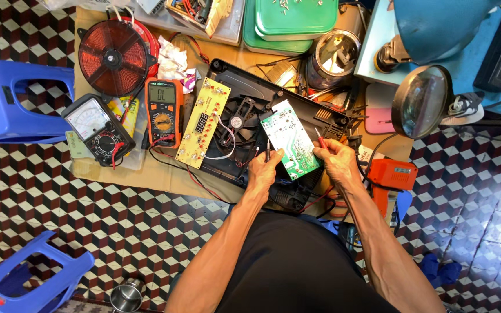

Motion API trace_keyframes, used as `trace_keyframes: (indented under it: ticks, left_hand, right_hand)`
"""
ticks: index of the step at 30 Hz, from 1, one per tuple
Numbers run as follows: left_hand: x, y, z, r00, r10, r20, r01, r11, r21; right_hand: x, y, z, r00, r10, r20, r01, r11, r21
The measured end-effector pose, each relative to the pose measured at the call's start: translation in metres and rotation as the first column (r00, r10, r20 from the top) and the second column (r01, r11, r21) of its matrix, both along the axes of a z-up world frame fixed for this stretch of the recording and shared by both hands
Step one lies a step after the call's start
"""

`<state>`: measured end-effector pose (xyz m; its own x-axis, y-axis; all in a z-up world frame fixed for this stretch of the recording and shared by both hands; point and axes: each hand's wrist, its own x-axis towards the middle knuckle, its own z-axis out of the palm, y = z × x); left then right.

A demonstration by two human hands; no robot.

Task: The person works on a disassembled electronic device, using a multimeter to test components on a circuit board. They plug and unplug a power cord, adjust a desk lamp, and use a flashlight to inspect the board.

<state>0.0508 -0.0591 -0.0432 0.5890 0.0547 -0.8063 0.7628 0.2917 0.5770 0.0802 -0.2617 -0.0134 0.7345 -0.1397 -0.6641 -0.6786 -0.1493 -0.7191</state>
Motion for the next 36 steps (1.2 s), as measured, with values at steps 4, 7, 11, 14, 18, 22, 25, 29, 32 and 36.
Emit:
trace_keyframes:
  ticks: [4,7,11,14,18,22,25,29,32,36]
  left_hand:
    - [-0.001,-0.002,0.0,0.999,0.008,0.043,-0.008,1.0,0.0]
    - [0.0,-0.002,0.0,0.999,-0.007,0.049,0.006,0.999,0.036]
    - [-0.001,-0.003,0.004,0.998,-0.054,-0.024,0.056,0.997,0.05]
    - [-0.003,-0.004,0.005,0.999,-0.043,0.013,0.042,0.998,0.055]
    - [-0.004,-0.006,0.003,0.998,-0.038,0.056,0.035,0.999,0.038]
    - [-0.003,-0.005,0.004,0.999,-0.033,0.015,0.033,0.999,0.02]
    - [-0.003,-0.003,0.006,0.999,-0.033,-0.012,0.033,0.999,-0.011]
    - [-0.002,-0.002,0.008,0.999,-0.043,-0.004,0.043,0.999,-0.026]
    - [-0.003,-0.002,0.006,1.0,-0.028,0.001,0.028,0.999,-0.045]
    - [-0.008,-0.004,-0.008,1.0,-0.03,-0.002,0.029,0.999,-0.045]
  right_hand:
    - [0.001,0.0,0.002,1.0,-0.009,0.004,0.009,0.999,-0.039]
    - [0.003,0.001,0.001,0.999,-0.036,0.023,0.036,0.999,-0.008]
    - [0.002,-0.002,0.001,0.999,-0.025,0.02,0.026,1.0,-0.016]
    - [0.001,-0.003,-0.001,0.999,-0.025,0.033,0.026,0.999,-0.029]
    - [-0.001,-0.006,-0.007,0.997,-0.04,0.065,0.042,0.999,-0.032]
    - [-0.001,-0.007,-0.01,0.994,-0.049,0.1,0.052,0.998,-0.024]
    - [-0.002,-0.006,-0.008,0.995,-0.054,0.079,0.056,0.998,-0.026]
    - [0.0,-0.003,-0.003,0.992,-0.061,0.108,0.063,0.998,-0.017]
    - [-0.003,-0.003,-0.003,0.991,-0.055,0.119,0.058,0.998,-0.021]
    - [-0.008,-0.015,-0.025,0.994,-0.036,0.104,0.042,0.998,-0.048]
